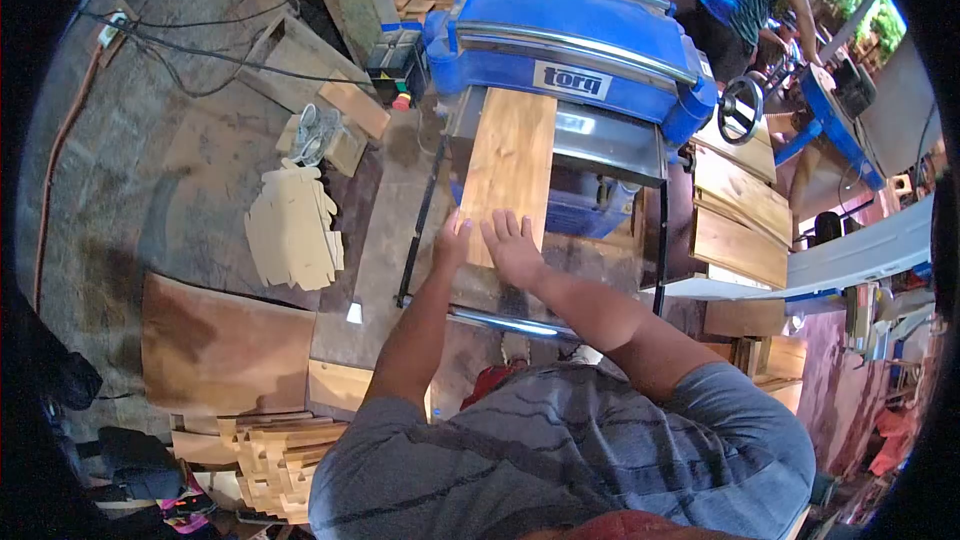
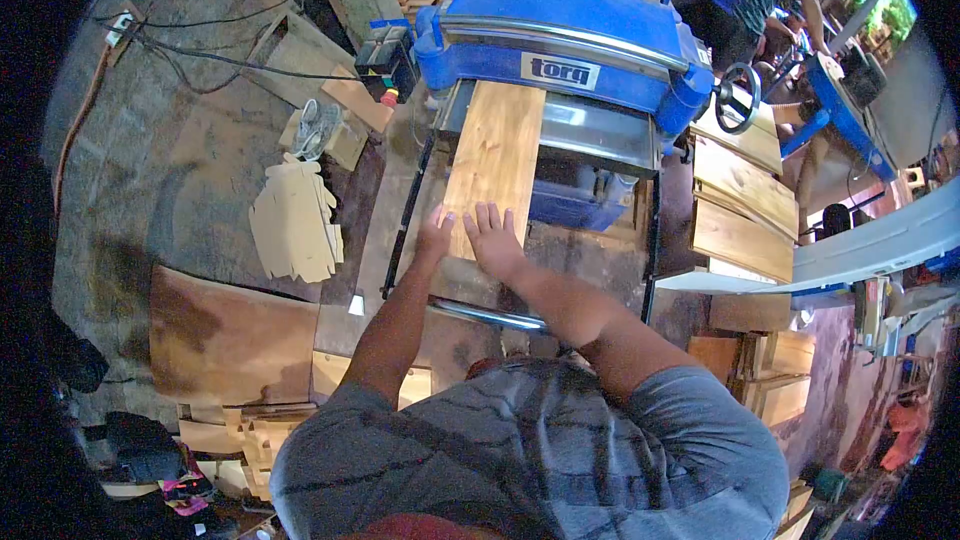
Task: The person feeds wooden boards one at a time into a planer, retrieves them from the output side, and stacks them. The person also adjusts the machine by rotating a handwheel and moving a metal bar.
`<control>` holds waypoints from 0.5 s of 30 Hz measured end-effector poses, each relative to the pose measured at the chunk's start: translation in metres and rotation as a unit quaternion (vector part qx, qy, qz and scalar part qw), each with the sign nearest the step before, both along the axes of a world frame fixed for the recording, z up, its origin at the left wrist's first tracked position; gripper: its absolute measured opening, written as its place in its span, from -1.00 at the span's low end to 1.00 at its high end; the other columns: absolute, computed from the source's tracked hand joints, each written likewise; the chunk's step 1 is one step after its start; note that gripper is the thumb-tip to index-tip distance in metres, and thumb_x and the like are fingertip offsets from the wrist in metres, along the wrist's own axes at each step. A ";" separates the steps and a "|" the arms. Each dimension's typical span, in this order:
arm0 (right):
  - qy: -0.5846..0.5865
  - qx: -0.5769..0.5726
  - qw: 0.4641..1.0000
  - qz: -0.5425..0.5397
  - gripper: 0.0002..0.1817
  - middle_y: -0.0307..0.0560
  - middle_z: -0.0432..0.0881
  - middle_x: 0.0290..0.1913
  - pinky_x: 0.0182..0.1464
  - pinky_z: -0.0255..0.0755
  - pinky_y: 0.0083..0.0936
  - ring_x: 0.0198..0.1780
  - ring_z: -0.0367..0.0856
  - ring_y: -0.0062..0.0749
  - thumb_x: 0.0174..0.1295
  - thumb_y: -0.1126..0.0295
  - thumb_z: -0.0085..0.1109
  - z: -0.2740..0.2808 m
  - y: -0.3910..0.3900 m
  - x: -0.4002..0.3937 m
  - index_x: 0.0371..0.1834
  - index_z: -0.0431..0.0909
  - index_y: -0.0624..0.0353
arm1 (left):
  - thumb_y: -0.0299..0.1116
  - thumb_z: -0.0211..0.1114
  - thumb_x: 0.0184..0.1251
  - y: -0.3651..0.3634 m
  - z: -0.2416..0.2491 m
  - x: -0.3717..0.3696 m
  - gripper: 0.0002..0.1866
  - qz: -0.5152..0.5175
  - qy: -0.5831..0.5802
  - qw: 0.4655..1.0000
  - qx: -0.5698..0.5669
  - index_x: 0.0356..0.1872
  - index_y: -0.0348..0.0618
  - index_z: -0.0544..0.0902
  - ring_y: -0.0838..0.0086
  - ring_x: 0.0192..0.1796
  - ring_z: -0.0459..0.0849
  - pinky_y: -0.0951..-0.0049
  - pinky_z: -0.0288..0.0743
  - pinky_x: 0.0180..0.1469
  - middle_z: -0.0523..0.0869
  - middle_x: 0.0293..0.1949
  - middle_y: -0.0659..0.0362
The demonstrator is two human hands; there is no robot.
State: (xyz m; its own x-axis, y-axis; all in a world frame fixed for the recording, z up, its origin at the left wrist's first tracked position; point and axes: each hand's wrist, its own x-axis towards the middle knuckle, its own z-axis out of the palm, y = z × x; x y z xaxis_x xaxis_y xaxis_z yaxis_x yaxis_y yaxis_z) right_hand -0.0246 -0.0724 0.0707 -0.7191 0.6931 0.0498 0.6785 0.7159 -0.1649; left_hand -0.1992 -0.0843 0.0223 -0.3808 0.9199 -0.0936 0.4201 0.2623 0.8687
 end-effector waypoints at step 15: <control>0.004 -0.053 0.997 0.051 -0.10 0.22 0.06 0.51 0.46 -0.04 0.16 0.53 -0.02 0.16 0.09 0.19 0.32 0.019 0.056 0.021 0.50 0.08 0.14 | -0.02 0.01 0.46 0.041 -0.017 0.010 -0.49 0.038 0.081 0.996 0.000 0.25 -0.12 0.51 -0.04 0.11 0.61 0.13 0.44 0.14 0.66 0.03 -0.17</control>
State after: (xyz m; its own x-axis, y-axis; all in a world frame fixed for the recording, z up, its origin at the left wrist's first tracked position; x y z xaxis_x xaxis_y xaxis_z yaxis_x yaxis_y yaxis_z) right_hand -0.0036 -0.0166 0.0898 -0.7863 0.6177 -0.0140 0.6011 0.7596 -0.2484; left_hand -0.1895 -0.0430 0.0052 -0.4595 0.8878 -0.0250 0.5335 0.2984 0.7914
